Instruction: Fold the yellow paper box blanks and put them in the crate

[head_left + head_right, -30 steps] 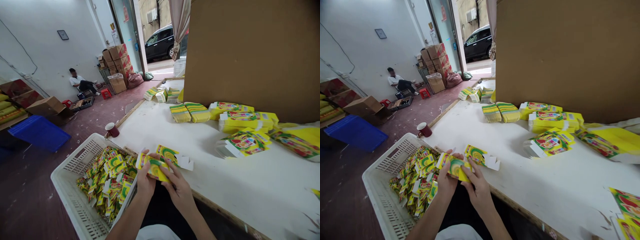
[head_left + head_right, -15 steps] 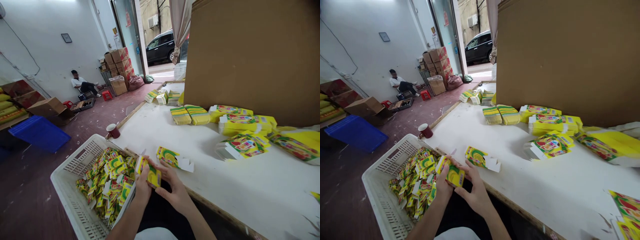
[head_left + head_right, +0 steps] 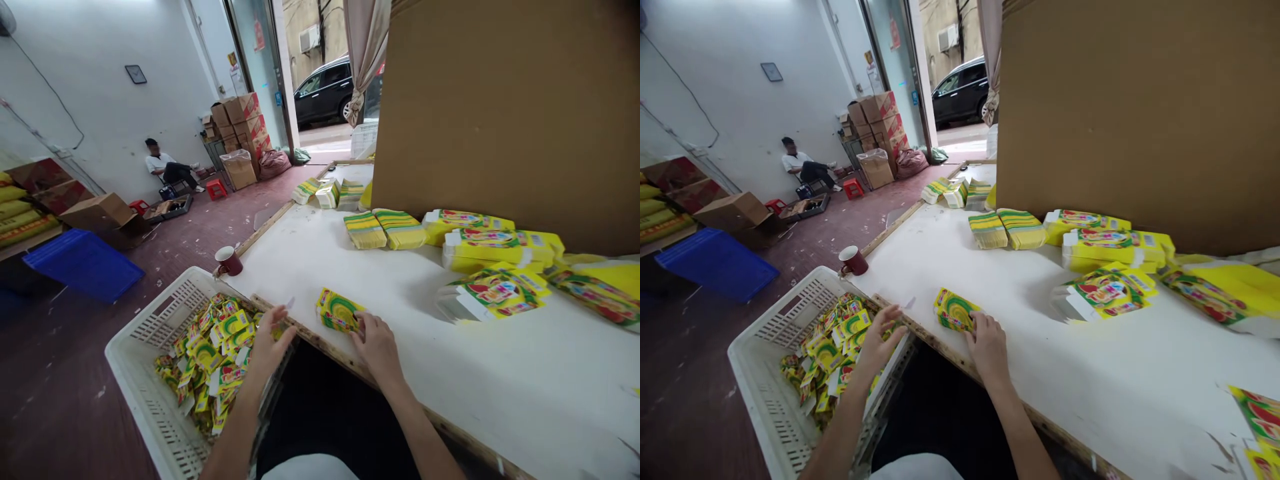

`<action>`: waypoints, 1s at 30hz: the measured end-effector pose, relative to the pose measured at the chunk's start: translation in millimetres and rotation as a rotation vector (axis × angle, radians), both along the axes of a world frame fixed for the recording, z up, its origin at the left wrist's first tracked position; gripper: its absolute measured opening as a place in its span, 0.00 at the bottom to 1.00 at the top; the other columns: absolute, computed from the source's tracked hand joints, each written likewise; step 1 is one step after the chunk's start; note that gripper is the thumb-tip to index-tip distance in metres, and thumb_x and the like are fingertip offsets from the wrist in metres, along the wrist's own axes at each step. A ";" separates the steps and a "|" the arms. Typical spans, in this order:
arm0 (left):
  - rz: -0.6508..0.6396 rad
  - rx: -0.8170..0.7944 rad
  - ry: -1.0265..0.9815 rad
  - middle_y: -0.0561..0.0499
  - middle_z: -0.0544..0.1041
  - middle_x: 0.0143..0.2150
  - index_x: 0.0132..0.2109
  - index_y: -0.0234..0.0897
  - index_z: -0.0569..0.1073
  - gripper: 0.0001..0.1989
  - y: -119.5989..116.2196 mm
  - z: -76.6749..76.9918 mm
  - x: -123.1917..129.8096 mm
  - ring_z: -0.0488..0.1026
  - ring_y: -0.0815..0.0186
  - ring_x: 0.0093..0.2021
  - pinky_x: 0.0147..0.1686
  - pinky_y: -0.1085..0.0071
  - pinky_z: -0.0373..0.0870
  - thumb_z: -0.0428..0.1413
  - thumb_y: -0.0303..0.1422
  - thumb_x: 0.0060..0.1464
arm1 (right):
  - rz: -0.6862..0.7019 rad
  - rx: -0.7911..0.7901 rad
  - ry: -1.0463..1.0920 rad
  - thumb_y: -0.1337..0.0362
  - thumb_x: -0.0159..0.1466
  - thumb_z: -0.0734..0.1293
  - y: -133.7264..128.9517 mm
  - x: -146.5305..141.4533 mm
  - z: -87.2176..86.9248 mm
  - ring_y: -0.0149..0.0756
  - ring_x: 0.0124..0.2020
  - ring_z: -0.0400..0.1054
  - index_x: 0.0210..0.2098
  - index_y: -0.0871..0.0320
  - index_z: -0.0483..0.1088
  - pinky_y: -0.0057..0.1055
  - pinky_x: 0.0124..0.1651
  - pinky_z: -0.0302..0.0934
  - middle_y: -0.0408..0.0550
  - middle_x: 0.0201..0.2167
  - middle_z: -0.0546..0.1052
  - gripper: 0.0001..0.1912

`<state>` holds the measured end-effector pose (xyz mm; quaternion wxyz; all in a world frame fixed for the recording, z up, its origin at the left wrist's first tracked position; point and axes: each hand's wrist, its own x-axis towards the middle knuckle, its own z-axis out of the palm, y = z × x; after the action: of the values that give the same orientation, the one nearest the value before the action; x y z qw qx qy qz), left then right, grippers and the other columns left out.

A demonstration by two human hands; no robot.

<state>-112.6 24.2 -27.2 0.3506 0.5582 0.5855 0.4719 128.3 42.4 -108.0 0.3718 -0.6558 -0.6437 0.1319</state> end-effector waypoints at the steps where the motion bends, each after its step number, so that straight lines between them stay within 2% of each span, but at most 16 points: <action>1: -0.035 -0.023 -0.108 0.42 0.78 0.51 0.54 0.39 0.72 0.27 -1.7 -3.0 15.6 0.74 0.57 0.53 0.54 0.59 0.67 0.66 0.40 0.47 | -0.013 0.011 0.094 0.68 0.59 0.64 -2.4 0.4 3.1 0.47 0.38 0.71 0.43 0.57 0.68 0.44 0.43 0.66 0.53 0.36 0.76 0.12; 3: -0.087 -0.094 -0.347 0.42 0.78 0.48 0.55 0.38 0.72 0.30 -3.4 -9.3 43.0 0.75 0.58 0.50 0.53 0.60 0.68 0.69 0.38 0.44 | -0.001 0.025 0.291 0.65 0.60 0.64 -9.7 0.3 13.9 0.43 0.35 0.72 0.38 0.55 0.65 0.41 0.40 0.67 0.49 0.33 0.75 0.07; 5: -0.135 -0.157 -0.601 0.42 0.78 0.49 0.55 0.38 0.71 0.33 -2.9 -13.0 63.9 0.76 0.58 0.50 0.53 0.59 0.68 0.70 0.39 0.42 | 0.074 0.034 0.417 0.63 0.60 0.64 -20.1 -3.0 28.9 0.41 0.32 0.71 0.34 0.54 0.64 0.38 0.38 0.67 0.46 0.31 0.75 0.03; 7: -0.189 -0.182 -0.825 0.42 0.78 0.51 0.56 0.38 0.71 0.32 -1.2 -11.9 78.5 0.75 0.56 0.54 0.56 0.57 0.67 0.70 0.40 0.43 | 0.193 0.043 0.453 0.65 0.60 0.64 -31.2 -10.3 43.8 0.39 0.30 0.69 0.29 0.53 0.64 0.35 0.36 0.66 0.45 0.28 0.73 0.04; 9: -0.214 -0.171 -0.967 0.43 0.78 0.51 0.56 0.39 0.72 0.30 0.0 -6.8 88.0 0.74 0.55 0.55 0.57 0.55 0.67 0.67 0.44 0.47 | 0.288 0.042 0.507 0.66 0.59 0.65 -40.3 -19.6 54.2 0.38 0.29 0.68 0.27 0.53 0.64 0.34 0.35 0.65 0.44 0.26 0.72 0.06; 12: -0.229 -0.107 -1.012 0.43 0.80 0.44 0.52 0.38 0.74 0.27 -1.4 1.1 94.2 0.76 0.54 0.50 0.54 0.54 0.69 0.63 0.49 0.50 | 0.345 -0.005 0.805 0.61 0.59 0.69 -47.3 -31.3 58.1 0.37 0.30 0.68 0.30 0.53 0.65 0.34 0.35 0.66 0.44 0.28 0.71 0.08; 14: -0.231 -0.053 -0.976 0.43 0.80 0.41 0.49 0.38 0.75 0.25 -3.8 3.0 94.1 0.77 0.54 0.47 0.52 0.55 0.71 0.62 0.50 0.50 | 0.397 -0.085 1.046 0.56 0.58 0.72 -49.2 -35.8 56.1 0.37 0.32 0.70 0.34 0.53 0.65 0.34 0.36 0.68 0.44 0.31 0.72 0.13; 16: -0.211 -0.027 -0.946 0.44 0.79 0.38 0.46 0.37 0.76 0.23 -5.9 2.3 92.7 0.77 0.54 0.45 0.49 0.56 0.72 0.63 0.50 0.49 | 0.490 -0.169 1.169 0.55 0.57 0.73 -51.3 -38.3 54.2 0.38 0.35 0.72 0.38 0.53 0.64 0.34 0.38 0.69 0.45 0.35 0.74 0.16; 19: -0.161 -0.076 -0.948 0.46 0.77 0.34 0.41 0.36 0.76 0.22 -6.3 -1.6 93.2 0.77 0.57 0.41 0.45 0.60 0.73 0.65 0.48 0.46 | 0.513 -0.160 1.055 0.57 0.59 0.72 -56.9 -42.2 55.4 0.39 0.37 0.73 0.44 0.53 0.64 0.36 0.40 0.69 0.48 0.36 0.76 0.18; 22: 0.041 -0.110 -0.986 0.51 0.75 0.31 0.37 0.36 0.74 0.20 -4.7 -5.2 97.9 0.74 0.65 0.34 0.41 0.67 0.72 0.65 0.47 0.46 | 0.404 -0.058 0.770 0.62 0.60 0.69 -64.1 -46.8 59.9 0.42 0.42 0.73 0.53 0.54 0.65 0.41 0.47 0.69 0.52 0.46 0.77 0.22; 24: 0.168 -0.099 -1.018 0.55 0.72 0.28 0.36 0.37 0.74 0.20 -4.6 -5.3 100.9 0.71 0.70 0.29 0.39 0.70 0.72 0.64 0.49 0.47 | 0.400 -0.048 0.658 0.65 0.61 0.67 -67.4 -48.1 62.4 0.44 0.48 0.72 0.58 0.53 0.65 0.43 0.52 0.68 0.54 0.53 0.75 0.24; 25: 0.190 -0.095 -1.026 0.56 0.72 0.28 0.36 0.38 0.74 0.20 -5.3 -4.5 101.7 0.70 0.71 0.28 0.40 0.71 0.71 0.64 0.50 0.47 | 0.414 -0.056 0.645 0.65 0.62 0.66 -68.0 -47.8 63.1 0.45 0.49 0.72 0.58 0.53 0.65 0.43 0.51 0.69 0.54 0.54 0.75 0.24; 28: 0.117 -0.073 -1.018 0.53 0.76 0.34 0.41 0.40 0.76 0.26 -9.8 0.2 102.0 0.74 0.66 0.35 0.43 0.69 0.72 0.63 0.57 0.45 | 0.388 -0.043 0.703 0.61 0.63 0.66 -65.3 -43.7 64.1 0.43 0.44 0.75 0.55 0.55 0.68 0.39 0.46 0.71 0.53 0.46 0.79 0.20; 30: 0.016 -0.059 -1.003 0.49 0.79 0.40 0.44 0.40 0.76 0.27 -13.0 2.2 101.2 0.76 0.62 0.42 0.46 0.67 0.72 0.63 0.56 0.46 | 0.335 -0.018 0.780 0.58 0.65 0.65 -61.3 -40.1 64.5 0.41 0.39 0.75 0.53 0.55 0.69 0.35 0.42 0.72 0.51 0.43 0.79 0.18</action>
<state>-11.3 11.2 -25.0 0.6009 0.2481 0.3622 0.6680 88.3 -18.9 -43.5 0.5553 -0.4463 -0.5512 0.4344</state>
